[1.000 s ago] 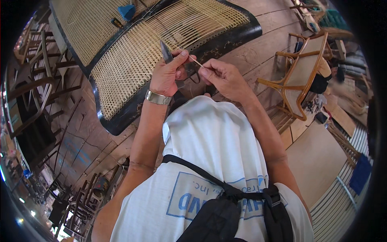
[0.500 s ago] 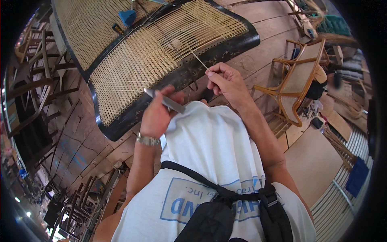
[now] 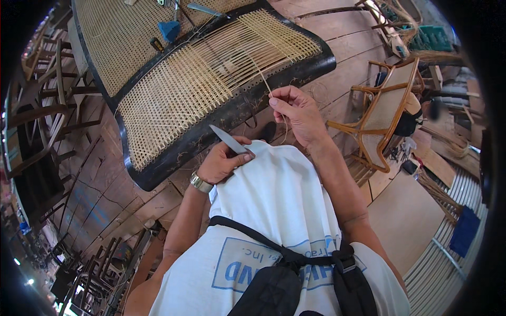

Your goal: Repairing and weaving the cane seat of a wooden chair using natural fibers.

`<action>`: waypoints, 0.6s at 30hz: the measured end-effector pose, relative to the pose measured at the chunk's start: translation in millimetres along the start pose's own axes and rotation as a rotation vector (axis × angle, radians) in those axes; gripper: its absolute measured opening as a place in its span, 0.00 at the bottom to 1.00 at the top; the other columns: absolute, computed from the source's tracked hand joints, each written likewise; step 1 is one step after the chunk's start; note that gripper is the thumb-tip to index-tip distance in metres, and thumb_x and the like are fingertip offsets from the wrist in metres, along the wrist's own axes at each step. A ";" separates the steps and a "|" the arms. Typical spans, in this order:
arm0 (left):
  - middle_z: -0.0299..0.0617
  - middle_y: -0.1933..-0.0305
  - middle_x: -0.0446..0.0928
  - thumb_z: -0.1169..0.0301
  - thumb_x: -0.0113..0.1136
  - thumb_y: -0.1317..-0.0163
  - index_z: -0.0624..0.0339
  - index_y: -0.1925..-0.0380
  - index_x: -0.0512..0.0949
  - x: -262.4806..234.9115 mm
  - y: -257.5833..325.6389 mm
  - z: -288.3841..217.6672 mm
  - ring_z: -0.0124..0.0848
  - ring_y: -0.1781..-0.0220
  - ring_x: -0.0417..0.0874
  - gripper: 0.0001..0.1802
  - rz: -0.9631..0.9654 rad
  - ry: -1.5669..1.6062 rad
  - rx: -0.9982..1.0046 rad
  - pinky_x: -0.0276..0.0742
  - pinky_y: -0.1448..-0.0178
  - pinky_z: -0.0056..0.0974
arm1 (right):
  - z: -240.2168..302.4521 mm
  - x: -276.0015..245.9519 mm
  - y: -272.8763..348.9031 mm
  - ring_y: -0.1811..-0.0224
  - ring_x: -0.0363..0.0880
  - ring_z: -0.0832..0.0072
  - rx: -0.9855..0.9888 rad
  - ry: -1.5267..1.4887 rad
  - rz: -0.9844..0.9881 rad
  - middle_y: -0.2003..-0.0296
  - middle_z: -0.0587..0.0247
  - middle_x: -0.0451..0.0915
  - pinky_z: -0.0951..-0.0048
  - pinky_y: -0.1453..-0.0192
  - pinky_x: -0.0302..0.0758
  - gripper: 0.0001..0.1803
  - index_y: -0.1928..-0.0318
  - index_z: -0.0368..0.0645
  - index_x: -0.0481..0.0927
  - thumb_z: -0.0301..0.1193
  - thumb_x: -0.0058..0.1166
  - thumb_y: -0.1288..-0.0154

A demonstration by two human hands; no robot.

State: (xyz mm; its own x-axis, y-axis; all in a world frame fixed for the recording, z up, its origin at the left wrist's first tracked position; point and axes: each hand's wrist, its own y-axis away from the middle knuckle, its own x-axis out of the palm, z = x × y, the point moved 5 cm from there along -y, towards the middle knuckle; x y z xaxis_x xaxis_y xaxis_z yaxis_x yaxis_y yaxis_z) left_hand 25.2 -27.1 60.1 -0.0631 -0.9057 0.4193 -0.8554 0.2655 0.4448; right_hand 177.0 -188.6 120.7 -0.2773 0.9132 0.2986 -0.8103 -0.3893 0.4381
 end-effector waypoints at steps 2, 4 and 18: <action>0.41 0.50 0.83 0.70 0.62 0.30 0.62 0.48 0.77 -10.3 -11.9 0.3 0.27 0.54 0.83 0.14 -0.005 -0.025 0.005 0.78 0.46 0.32 | 3.0 2.0 0.9 0.72 0.75 0.88 -0.017 0.008 -0.015 0.70 0.74 0.80 0.84 0.69 0.73 0.06 0.57 0.43 0.83 0.24 0.63 0.34; 0.45 0.48 0.82 0.71 0.62 0.31 0.63 0.52 0.78 -13.0 -21.7 -21.8 0.31 0.51 0.84 0.10 -0.144 0.424 0.039 0.80 0.45 0.36 | 2.9 3.2 1.6 0.73 0.74 0.88 -0.026 0.016 -0.027 0.70 0.73 0.80 0.84 0.69 0.73 0.06 0.57 0.44 0.83 0.24 0.63 0.34; 0.48 0.54 0.85 0.69 0.58 0.27 0.68 0.55 0.77 -2.6 -95.7 -108.0 0.37 0.55 0.87 0.10 -0.166 0.422 0.403 0.85 0.48 0.43 | -4.6 15.9 12.0 0.76 0.69 0.88 0.009 0.169 -0.026 0.73 0.74 0.77 0.82 0.74 0.66 0.04 0.58 0.41 0.82 0.28 0.58 0.29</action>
State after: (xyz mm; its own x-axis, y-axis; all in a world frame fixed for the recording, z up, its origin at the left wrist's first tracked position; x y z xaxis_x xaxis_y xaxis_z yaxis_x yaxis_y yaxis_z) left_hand 162.7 -14.5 101.9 0.2268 -0.6929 0.6844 -0.9689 -0.0890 0.2309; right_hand 160.5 -178.2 126.8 -0.3400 0.9299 0.1403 -0.8136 -0.3657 0.4521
